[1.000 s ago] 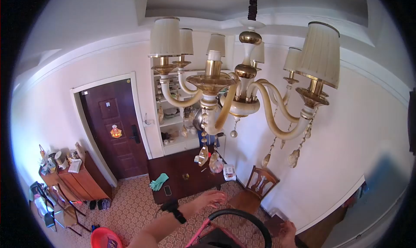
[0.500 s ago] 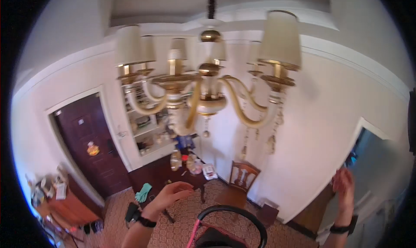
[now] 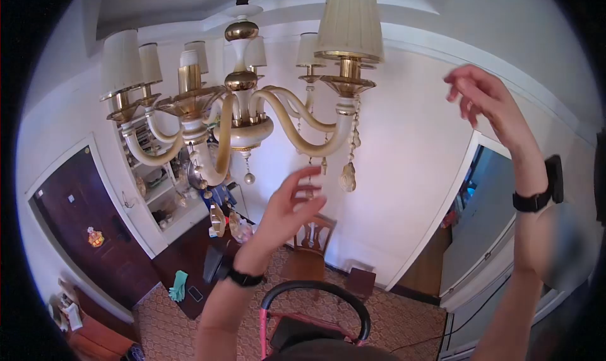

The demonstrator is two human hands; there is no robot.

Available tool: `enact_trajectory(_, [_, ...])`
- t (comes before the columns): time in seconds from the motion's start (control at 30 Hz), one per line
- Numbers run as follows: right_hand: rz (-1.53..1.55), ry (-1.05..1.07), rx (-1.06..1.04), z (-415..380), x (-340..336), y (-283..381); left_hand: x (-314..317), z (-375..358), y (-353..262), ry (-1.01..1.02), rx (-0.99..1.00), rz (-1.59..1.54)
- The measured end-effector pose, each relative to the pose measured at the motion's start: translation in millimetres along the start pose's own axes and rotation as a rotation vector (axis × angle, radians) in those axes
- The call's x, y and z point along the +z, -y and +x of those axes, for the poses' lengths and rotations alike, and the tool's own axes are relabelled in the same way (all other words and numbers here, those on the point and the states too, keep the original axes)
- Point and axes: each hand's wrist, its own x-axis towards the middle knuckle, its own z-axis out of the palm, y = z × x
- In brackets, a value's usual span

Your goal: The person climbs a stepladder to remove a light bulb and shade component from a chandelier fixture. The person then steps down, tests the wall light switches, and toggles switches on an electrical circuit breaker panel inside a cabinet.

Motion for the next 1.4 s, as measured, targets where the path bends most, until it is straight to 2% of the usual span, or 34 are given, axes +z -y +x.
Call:
enact_trajectory(0.07, [-0.069,0.04,-0.051,20.4,7.7,1.0,6.9,33.1,13.5,-0.045,0.059,0.022])
enact_trajectory(0.13, [-0.093,0.06,-0.042,33.6,19.0,-0.4,12.5,61.0,19.8,-0.159,0.163,0.205])
enact_trajectory(0.23, [-0.179,0.086,-0.049,43.2,34.5,-13.1,20.6,91.7,18.0,-0.257,0.201,0.191])
enact_trajectory(0.3, [-0.204,0.023,-0.05,46.1,45.7,-14.3,26.5,103.3,8.6,-0.265,0.202,0.244])
enact_trajectory(0.4, [-0.209,-0.053,-0.085,62.6,49.3,-17.6,32.9,119.9,5.2,-0.338,0.191,0.113])
enact_trajectory(0.47, [-0.21,-0.097,-0.095,75.4,53.5,-18.0,32.3,133.1,10.3,-0.369,0.216,0.208])
enact_trajectory(0.57, [-0.327,-0.177,-0.164,91.5,66.9,-18.9,28.1,154.1,29.0,-0.303,0.134,0.23])
enact_trajectory(0.63, [-0.82,-0.247,-0.531,100.1,76.1,-23.0,25.7,153.2,28.5,-0.259,0.089,0.345])
enact_trajectory(0.7, [-0.858,-0.259,-0.579,105.7,82.9,-21.3,24.1,148.2,20.3,-0.215,0.033,0.452])
enact_trajectory(0.73, [-0.9,-0.275,-0.627,108.2,85.5,-20.7,23.6,146.0,17.4,-0.215,0.081,0.509])
enact_trajectory(0.77, [-0.904,-0.259,-0.629,111.2,82.8,-17.8,23.8,144.0,15.0,-0.217,0.127,0.563])
enact_trajectory(0.83, [-0.829,0.0,-0.43,119.4,69.0,-8.4,24.9,142.1,13.4,-0.255,0.166,0.535])
enact_trajectory(0.87, [-0.682,0.052,-0.435,122.1,66.7,-6.6,25.5,141.3,11.8,-0.284,0.211,0.525])
enact_trajectory(0.9, [-0.69,0.074,-0.439,124.3,64.3,-4.2,25.5,140.8,9.5,-0.298,0.201,0.509])
enact_trajectory(1.03, [-0.719,0.073,-0.447,126.1,58.3,21.7,26.2,136.7,-7.8,-0.286,0.19,0.448])
enact_trajectory(1.1, [-0.63,0.105,-0.292,127.1,61.2,42.8,21.8,138.0,-19.2,-0.299,0.193,0.42])
enact_trajectory(1.17, [-0.681,0.087,-0.335,125.8,65.5,55.6,16.1,137.0,-26.0,-0.261,0.229,0.425])
enact_trajectory(1.27, [-0.519,0.089,-0.406,136.8,64.5,56.7,10.8,136.7,-32.9,-0.301,0.283,0.39])
enact_trajectory(1.4, [-0.562,0.029,-0.34,144.6,68.7,59.6,-0.3,138.1,-41.2,-0.3,0.326,0.342])
